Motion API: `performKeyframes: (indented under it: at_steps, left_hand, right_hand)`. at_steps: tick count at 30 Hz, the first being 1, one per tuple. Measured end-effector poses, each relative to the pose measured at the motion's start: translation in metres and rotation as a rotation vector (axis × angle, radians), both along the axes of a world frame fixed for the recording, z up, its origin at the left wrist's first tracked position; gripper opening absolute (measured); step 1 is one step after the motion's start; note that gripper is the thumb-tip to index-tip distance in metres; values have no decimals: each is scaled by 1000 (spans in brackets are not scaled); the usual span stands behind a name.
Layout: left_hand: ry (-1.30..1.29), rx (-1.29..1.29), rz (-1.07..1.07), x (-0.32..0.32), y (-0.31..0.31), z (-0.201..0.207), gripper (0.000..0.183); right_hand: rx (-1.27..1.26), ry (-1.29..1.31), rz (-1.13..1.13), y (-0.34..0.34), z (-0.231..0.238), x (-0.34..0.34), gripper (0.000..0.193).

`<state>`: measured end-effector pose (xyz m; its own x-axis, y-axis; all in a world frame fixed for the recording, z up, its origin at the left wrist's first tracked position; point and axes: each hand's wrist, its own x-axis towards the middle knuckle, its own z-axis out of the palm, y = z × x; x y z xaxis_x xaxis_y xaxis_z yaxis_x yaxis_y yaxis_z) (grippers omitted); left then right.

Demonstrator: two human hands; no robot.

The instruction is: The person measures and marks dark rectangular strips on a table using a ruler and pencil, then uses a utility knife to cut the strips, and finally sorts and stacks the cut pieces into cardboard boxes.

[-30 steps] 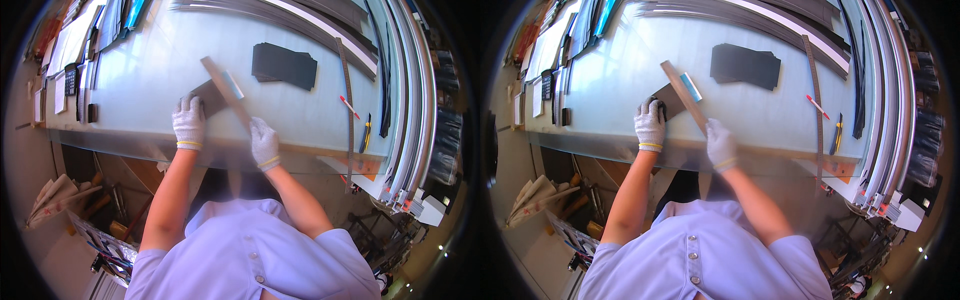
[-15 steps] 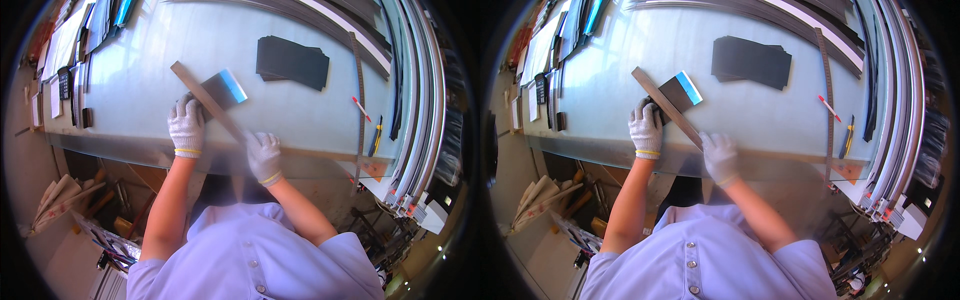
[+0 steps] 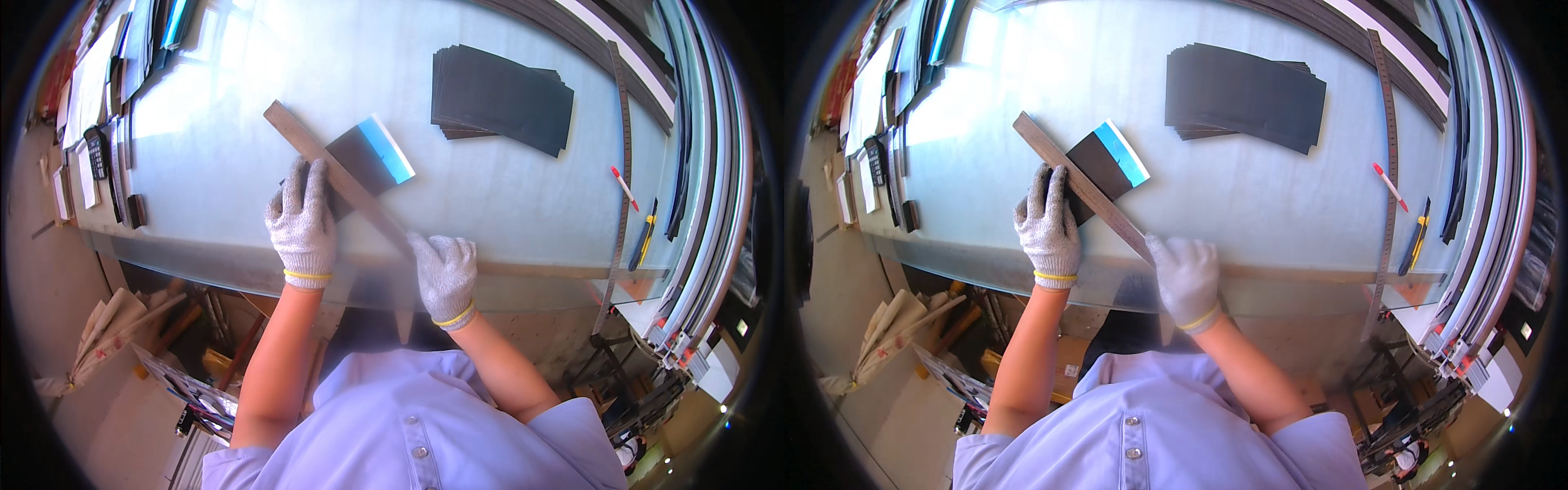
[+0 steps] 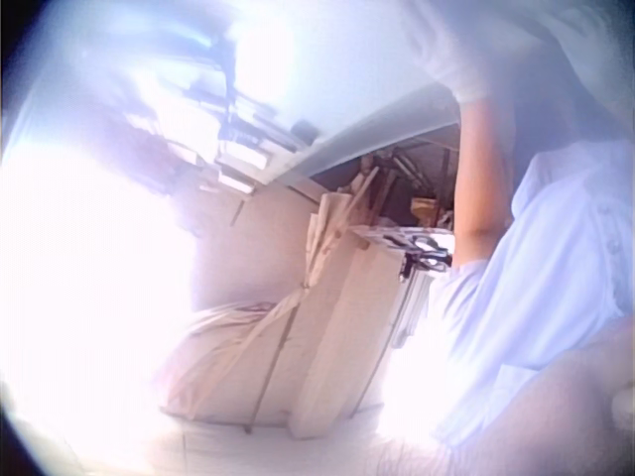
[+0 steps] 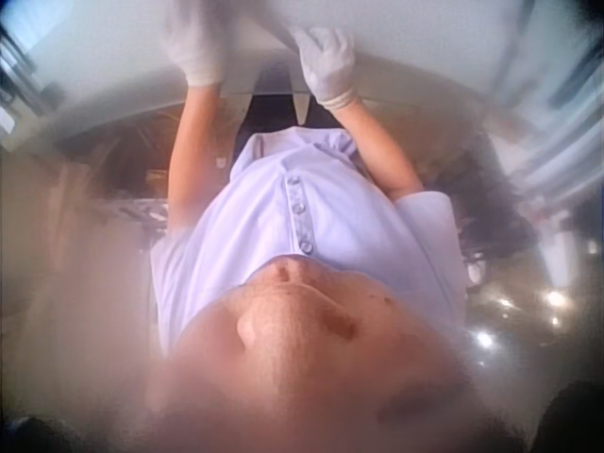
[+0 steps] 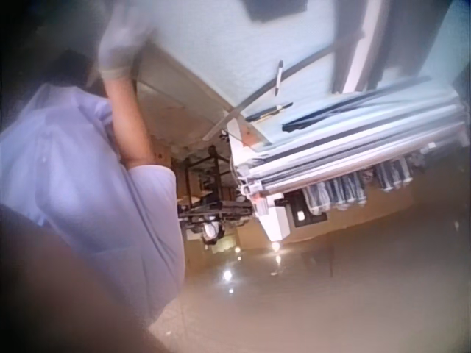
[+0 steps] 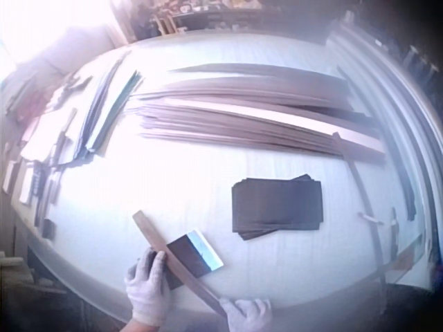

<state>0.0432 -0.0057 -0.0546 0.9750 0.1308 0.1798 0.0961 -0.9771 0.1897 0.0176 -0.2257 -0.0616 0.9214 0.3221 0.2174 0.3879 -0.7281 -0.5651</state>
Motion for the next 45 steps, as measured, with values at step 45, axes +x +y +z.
performKeyframes:
  at_steps: [45]
  left_hand:
    - [25, 36, -5, 3, -2, -2, 59]
  right_hand:
    - [-22, 43, -97, -1, -3, 0, 49]
